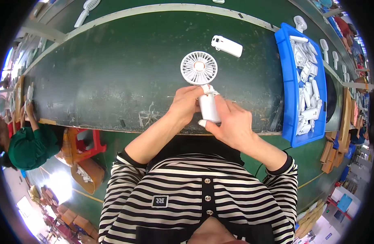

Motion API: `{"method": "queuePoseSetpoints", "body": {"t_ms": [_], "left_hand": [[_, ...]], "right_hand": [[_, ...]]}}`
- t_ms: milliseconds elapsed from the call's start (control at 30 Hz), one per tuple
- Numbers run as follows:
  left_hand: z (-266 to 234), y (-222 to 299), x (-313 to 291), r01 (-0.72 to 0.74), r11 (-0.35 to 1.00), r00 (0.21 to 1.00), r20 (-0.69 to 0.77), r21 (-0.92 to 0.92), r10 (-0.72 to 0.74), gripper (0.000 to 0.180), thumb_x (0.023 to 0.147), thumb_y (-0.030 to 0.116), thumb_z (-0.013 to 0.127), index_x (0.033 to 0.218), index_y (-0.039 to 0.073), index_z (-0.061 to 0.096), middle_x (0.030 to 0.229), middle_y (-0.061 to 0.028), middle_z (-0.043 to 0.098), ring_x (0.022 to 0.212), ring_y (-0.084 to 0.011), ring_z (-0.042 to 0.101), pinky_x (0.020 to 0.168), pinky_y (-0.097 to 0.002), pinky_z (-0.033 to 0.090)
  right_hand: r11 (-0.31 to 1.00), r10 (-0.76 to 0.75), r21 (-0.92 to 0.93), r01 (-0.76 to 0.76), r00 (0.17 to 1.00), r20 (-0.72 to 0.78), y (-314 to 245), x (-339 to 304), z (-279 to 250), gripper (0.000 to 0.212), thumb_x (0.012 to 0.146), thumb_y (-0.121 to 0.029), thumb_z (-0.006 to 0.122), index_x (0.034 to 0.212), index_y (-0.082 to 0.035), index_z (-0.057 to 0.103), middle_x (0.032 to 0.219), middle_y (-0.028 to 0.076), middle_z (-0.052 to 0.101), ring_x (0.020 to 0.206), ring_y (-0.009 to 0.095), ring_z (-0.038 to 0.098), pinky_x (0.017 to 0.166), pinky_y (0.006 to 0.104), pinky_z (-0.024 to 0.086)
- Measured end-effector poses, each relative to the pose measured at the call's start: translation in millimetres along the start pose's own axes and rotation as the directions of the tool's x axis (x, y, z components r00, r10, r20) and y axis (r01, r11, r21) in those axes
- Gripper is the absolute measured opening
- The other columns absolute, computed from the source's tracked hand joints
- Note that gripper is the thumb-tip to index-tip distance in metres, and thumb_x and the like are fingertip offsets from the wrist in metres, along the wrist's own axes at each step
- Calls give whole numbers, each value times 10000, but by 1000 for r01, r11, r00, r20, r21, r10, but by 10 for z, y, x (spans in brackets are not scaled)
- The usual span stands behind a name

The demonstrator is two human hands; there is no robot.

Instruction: The person assembles portable fans by inserting batteries and circuit boards into handle housings, attaching casing covers, and pressing buttons to test the fans before placing them on the conveyor belt.

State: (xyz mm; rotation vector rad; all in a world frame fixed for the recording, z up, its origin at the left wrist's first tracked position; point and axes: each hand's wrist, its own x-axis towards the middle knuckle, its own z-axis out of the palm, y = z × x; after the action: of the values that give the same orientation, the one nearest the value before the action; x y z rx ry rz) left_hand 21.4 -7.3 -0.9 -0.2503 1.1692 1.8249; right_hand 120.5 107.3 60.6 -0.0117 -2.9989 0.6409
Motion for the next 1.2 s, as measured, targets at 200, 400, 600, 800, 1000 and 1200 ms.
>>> {"method": "queuePoseSetpoints", "body": {"t_ms": [200, 400, 600, 800, 1000, 1200], "left_hand": [[20, 108, -92, -127, 984, 971, 186, -125, 149, 267, 847, 110, 528, 1050, -64, 528, 1007, -170, 602, 918, -226, 593, 832, -347, 470], [54, 109, -155, -211, 971, 948, 217, -115, 232, 313, 848, 131, 547, 1092, -63, 516, 1009, -187, 599, 950, -233, 580, 847, -343, 463], [75, 98, -200, -268, 956, 934, 212, -122, 289, 298, 842, 126, 556, 1081, -50, 527, 992, -189, 603, 934, -232, 587, 832, -342, 472], [112, 70, -198, -302, 945, 920, 220, -128, 324, 294, 839, 125, 563, 1075, -48, 532, 988, -184, 605, 919, -226, 592, 819, -347, 480], [122, 76, -156, -288, 946, 924, 216, -151, 316, 326, 821, 98, 582, 1107, -43, 515, 1023, -176, 599, 930, -209, 586, 818, -334, 482], [117, 94, -158, -325, 941, 902, 268, -95, 339, 368, 764, -16, 601, 1120, -39, 508, 1057, -160, 592, 930, -196, 588, 804, -320, 487]], "right_hand": [[787, 379, 480, -387, 918, 119, 173, 43, 173, 414, 695, -261, 667, 978, 21, 560, 731, 139, 621, 659, 258, 619, 595, 342, 481], [485, 268, 810, -330, 938, 221, 163, 115, 223, 302, 747, -217, 623, 911, 33, 580, 727, 147, 620, 666, 217, 622, 616, 315, 476], [532, 254, 756, -381, 924, 286, 126, 101, 140, 259, 806, -177, 609, 955, 32, 571, 773, 54, 614, 705, 85, 564, 634, 247, 463], [549, 303, 747, -375, 922, 240, 67, 119, 148, 275, 760, -162, 629, 954, 23, 570, 769, 49, 609, 695, 82, 559, 615, 247, 459], [385, 373, 853, -353, 905, 206, 45, 178, 231, 373, 686, -173, 644, 984, 29, 548, 806, 122, 610, 734, 179, 593, 647, 294, 469], [377, 356, 864, -334, 913, 197, 132, 171, 302, 269, 728, -95, 635, 966, 11, 564, 800, 32, 598, 689, 79, 557, 593, 232, 459]]}}
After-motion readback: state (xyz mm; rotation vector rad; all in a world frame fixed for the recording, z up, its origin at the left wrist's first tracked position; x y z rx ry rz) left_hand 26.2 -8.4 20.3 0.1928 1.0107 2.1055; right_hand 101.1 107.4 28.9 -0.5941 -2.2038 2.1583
